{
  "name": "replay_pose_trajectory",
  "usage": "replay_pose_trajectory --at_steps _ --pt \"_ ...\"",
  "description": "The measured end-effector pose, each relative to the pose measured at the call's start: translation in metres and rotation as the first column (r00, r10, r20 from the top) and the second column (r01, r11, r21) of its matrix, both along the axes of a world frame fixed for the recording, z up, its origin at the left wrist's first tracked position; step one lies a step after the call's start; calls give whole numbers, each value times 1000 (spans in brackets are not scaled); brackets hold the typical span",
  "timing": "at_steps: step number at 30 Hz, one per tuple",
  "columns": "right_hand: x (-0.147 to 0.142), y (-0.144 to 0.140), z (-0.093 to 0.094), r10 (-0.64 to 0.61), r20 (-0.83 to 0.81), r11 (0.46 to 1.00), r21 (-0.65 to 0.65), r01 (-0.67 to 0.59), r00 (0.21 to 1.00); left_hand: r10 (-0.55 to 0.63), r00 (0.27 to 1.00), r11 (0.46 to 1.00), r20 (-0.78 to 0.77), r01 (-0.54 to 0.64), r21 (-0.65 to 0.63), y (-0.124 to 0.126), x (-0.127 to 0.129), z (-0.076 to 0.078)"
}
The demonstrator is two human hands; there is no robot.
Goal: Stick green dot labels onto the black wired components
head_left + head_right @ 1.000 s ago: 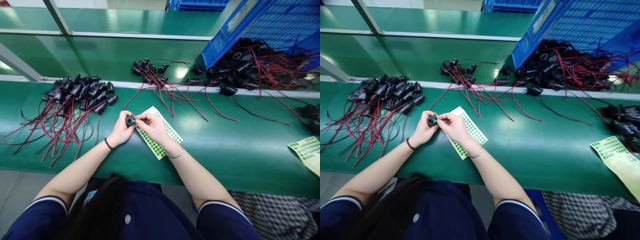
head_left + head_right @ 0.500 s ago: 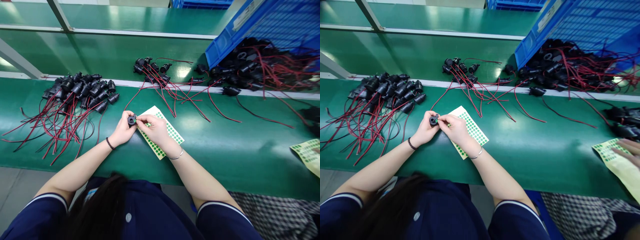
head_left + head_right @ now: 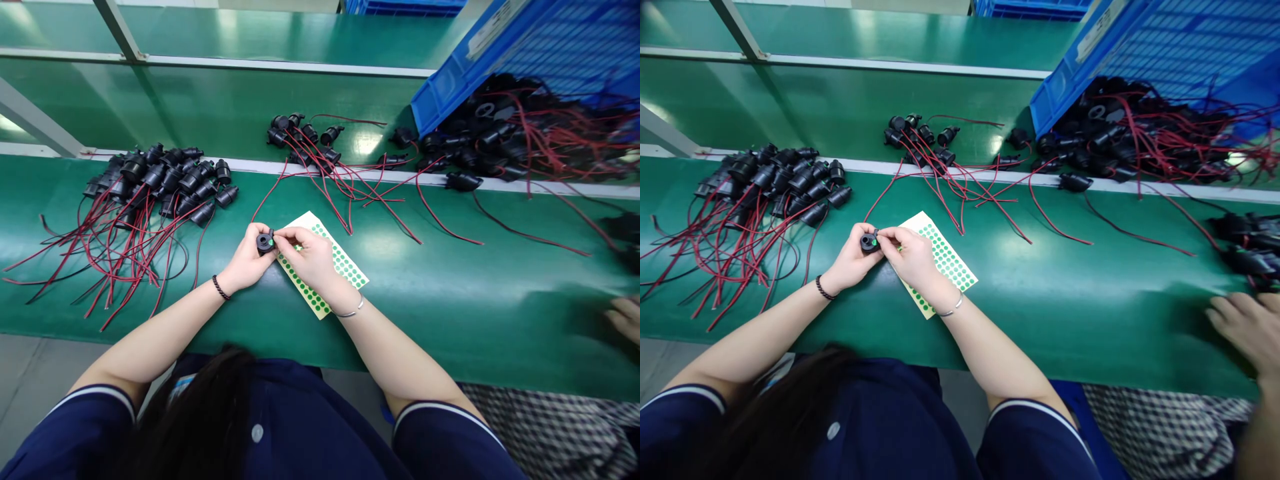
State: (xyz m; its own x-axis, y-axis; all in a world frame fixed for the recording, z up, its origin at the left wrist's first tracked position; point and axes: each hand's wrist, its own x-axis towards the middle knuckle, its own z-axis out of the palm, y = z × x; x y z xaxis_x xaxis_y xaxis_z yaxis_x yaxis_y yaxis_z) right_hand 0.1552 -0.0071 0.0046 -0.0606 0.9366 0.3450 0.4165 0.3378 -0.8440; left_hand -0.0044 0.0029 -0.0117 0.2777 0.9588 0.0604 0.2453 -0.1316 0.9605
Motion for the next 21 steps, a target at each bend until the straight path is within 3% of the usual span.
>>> replay_pose_trajectory --at_steps 7,17,21 --pt "-1 0 -1 16 27 999 34 -16 1000 11 995 996 97 -3 -88 1 2 -3" --pt "0 -1 -2 62 111 990 118 -75 992 32 996 999 81 -29 -34 2 1 -7" --pt "-1 0 -3 6 91 996 84 -14 996 48 997 999 57 -46 -27 1 2 -8"
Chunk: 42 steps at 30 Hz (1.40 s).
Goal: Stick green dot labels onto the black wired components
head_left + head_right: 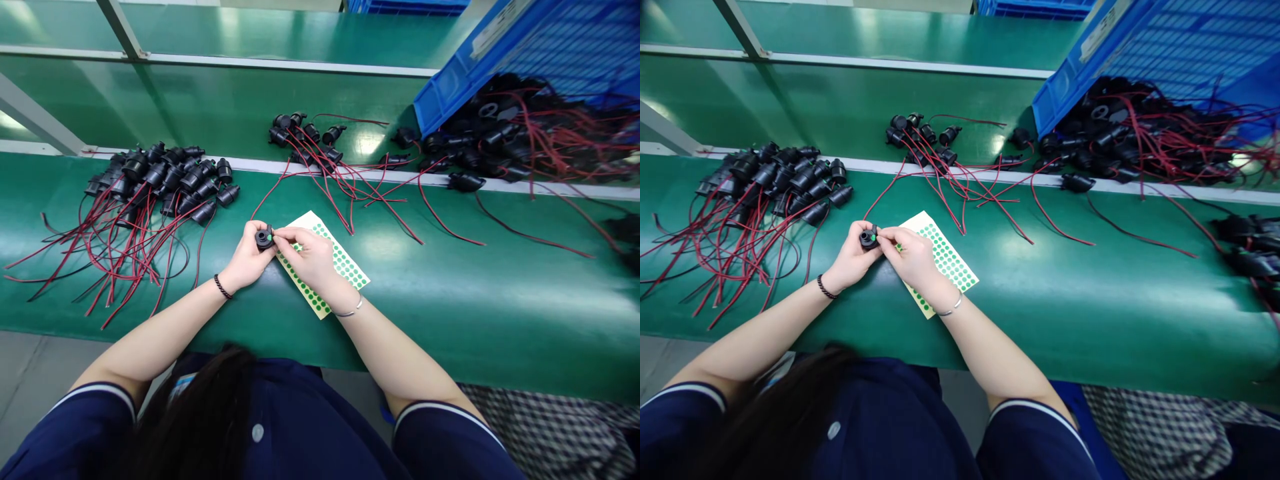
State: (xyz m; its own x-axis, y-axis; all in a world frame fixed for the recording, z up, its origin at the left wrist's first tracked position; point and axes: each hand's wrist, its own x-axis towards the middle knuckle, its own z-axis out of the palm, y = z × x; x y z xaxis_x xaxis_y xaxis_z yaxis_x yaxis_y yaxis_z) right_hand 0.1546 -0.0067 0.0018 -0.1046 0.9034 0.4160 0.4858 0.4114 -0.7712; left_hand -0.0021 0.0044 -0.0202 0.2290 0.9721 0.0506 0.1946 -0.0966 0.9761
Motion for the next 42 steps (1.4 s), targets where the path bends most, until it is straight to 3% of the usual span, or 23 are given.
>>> replay_pose_trajectory --at_steps 6,9,11,15,22,25,31,33,35,36,38,40,41,42 --pt "-2 -1 0 46 -1 999 12 -46 999 16 998 998 -56 -12 58 -1 0 -1" --pt "-2 -1 2 62 -113 997 -37 -67 992 59 991 980 -121 -35 194 -1 -2 -3" --pt "-3 -1 2 68 -232 993 -83 -89 970 102 980 936 -169 -38 350 0 -4 -5" --pt "-5 0 1 84 -404 979 -138 -151 911 182 957 783 -226 -2 622 3 -7 -8" --pt "-7 -3 6 72 -490 975 -150 -166 869 275 933 577 -234 35 816 7 -7 -2" --pt "-6 -3 4 82 -532 968 -160 -195 843 288 931 543 -225 35 839 7 -6 -1" --pt "-5 -1 -1 53 -510 960 -210 -184 859 293 914 553 -279 76 829 6 -2 1" --pt "-3 0 3 34 -502 960 -224 -169 864 327 894 563 -307 76 823 10 -10 16" --pt "1 0 7 9 -518 961 -231 -150 856 440 846 543 -301 17 840 11 -30 44" --pt "4 1 9 -9 -525 963 -233 -134 851 532 801 507 -273 -43 861 9 -45 63" --pt "9 4 11 -43 -526 966 -239 -99 850 731 658 372 -182 -161 914 -4 -83 106" --pt "12 6 11 -68 -517 966 -248 -74 853 891 446 214 -86 -244 946 -23 -122 146" --pt "13 8 10 -74 -515 964 -258 -72 854 936 348 150 -54 -255 955 -32 -139 162" --pt "13 8 10 -77 -515 960 -270 -76 854 954 297 119 -27 -295 948 -40 -152 174"
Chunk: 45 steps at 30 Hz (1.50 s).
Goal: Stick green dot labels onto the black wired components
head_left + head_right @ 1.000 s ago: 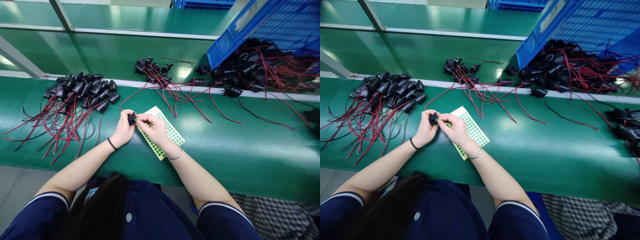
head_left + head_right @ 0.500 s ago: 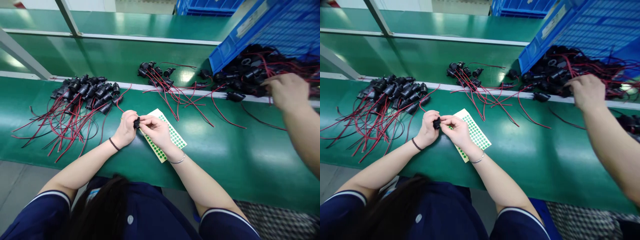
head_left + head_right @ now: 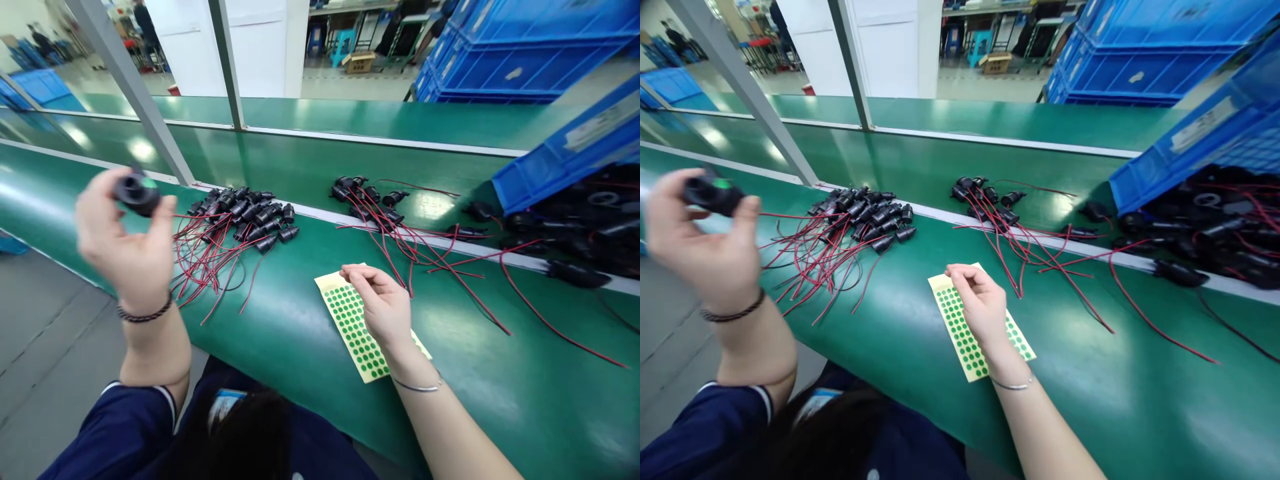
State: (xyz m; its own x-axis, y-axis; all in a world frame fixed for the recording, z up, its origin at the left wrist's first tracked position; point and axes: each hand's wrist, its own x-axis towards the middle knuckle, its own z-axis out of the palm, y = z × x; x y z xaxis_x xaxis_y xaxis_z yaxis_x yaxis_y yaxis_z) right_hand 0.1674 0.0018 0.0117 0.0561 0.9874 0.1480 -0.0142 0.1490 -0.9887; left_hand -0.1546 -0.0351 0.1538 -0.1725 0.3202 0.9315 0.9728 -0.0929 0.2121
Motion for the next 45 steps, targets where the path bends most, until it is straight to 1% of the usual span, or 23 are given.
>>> replay_pose_trajectory --at_steps 2,4,5,7,9,10,12,14,16,18,23,26,28,30,32,34,35,36,37,39,40,42,45 --pt "-2 1 1 22 -2 999 -25 -22 1000 25 999 993 26 -22 -118 -6 -13 12" --pt "-4 1 3 52 17 998 -36 -51 999 -19 1000 941 3 19 -338 4 -6 7" --pt "-4 2 4 67 44 997 -37 -65 997 -55 998 887 -14 42 -459 15 2 -1" --pt "-1 6 5 91 129 995 -46 -86 987 -131 991 719 -9 89 -689 43 27 -20" --pt "7 16 4 91 262 996 -47 -82 961 -165 986 560 25 114 -821 74 52 -41" --pt "13 24 4 69 345 998 -27 -63 936 -161 986 508 29 108 -854 88 64 -51" --pt "26 43 3 -27 539 998 63 -9 842 -152 988 456 11 80 -887 111 80 -67" --pt "38 65 4 -128 732 989 148 27 669 -148 989 440 -27 41 -897 127 89 -81" --pt "44 89 8 -155 861 987 155 41 484 -154 985 447 -76 1 -895 136 91 -92" --pt "42 114 14 -147 910 989 140 47 387 -171 979 478 -111 -16 -878 139 91 -101" --pt "17 175 20 -109 952 994 96 61 285 -197 978 580 -67 61 -812 128 92 -109" --pt "1 204 16 -90 964 995 75 70 249 -279 957 646 76 245 -723 110 98 -110" --pt "-7 216 13 -81 966 995 66 70 245 -401 886 643 231 452 -618 98 105 -114" --pt "-12 224 12 -74 962 996 58 66 263 -506 747 550 431 665 -506 90 114 -122" --pt "-15 225 14 -73 950 997 60 52 303 -496 540 386 679 838 -385 90 125 -132" --pt "-15 220 18 -73 930 997 74 11 361 -329 268 231 905 953 -198 95 137 -141" --pt "-15 216 21 -69 917 996 84 -23 393 -213 122 182 969 980 -83 99 143 -145" --pt "-14 210 24 -58 903 993 94 -65 426 -102 -12 161 995 987 28 103 150 -149" --pt "-12 204 27 -39 888 989 101 -112 458 -13 -116 168 993 979 117 108 156 -151" --pt "-8 189 32 20 858 974 98 -203 513 51 -220 228 974 952 203 114 166 -154" --pt "-5 182 34 53 845 967 90 -238 532 21 -221 271 975 940 207 116 171 -154" --pt "2 168 37 153 808 947 44 -318 568 -148 -152 341 977 920 195 118 177 -153" --pt "10 149 41 286 737 899 15 -437 612 -455 16 361 890 917 168 114 181 -151"
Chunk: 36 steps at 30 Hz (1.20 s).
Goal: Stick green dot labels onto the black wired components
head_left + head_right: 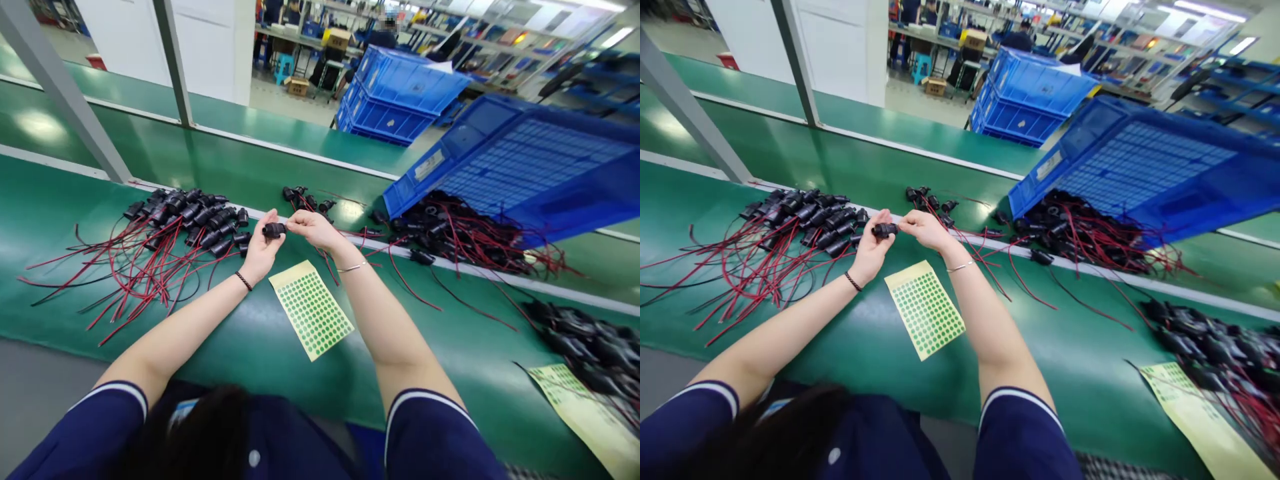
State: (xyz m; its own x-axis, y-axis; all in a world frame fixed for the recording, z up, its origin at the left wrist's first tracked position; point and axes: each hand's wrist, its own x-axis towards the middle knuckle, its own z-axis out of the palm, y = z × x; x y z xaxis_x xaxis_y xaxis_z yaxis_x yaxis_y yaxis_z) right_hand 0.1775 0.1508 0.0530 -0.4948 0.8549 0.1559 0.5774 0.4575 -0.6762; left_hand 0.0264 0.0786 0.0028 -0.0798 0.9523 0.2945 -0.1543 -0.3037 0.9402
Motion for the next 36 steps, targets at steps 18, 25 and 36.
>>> replay_pose_trajectory --at_steps 18,25,36 --pt "92 -102 -51 29 184 999 -19 -26 983 85 434 921 -897 308 237 -50 -14 11" --pt "85 -125 -61 -167 130 986 39 164 977 112 348 966 -931 180 184 -46 -22 11" --pt "70 -145 -51 -299 -128 936 -234 264 946 -41 469 993 -882 116 15 -54 -60 40"
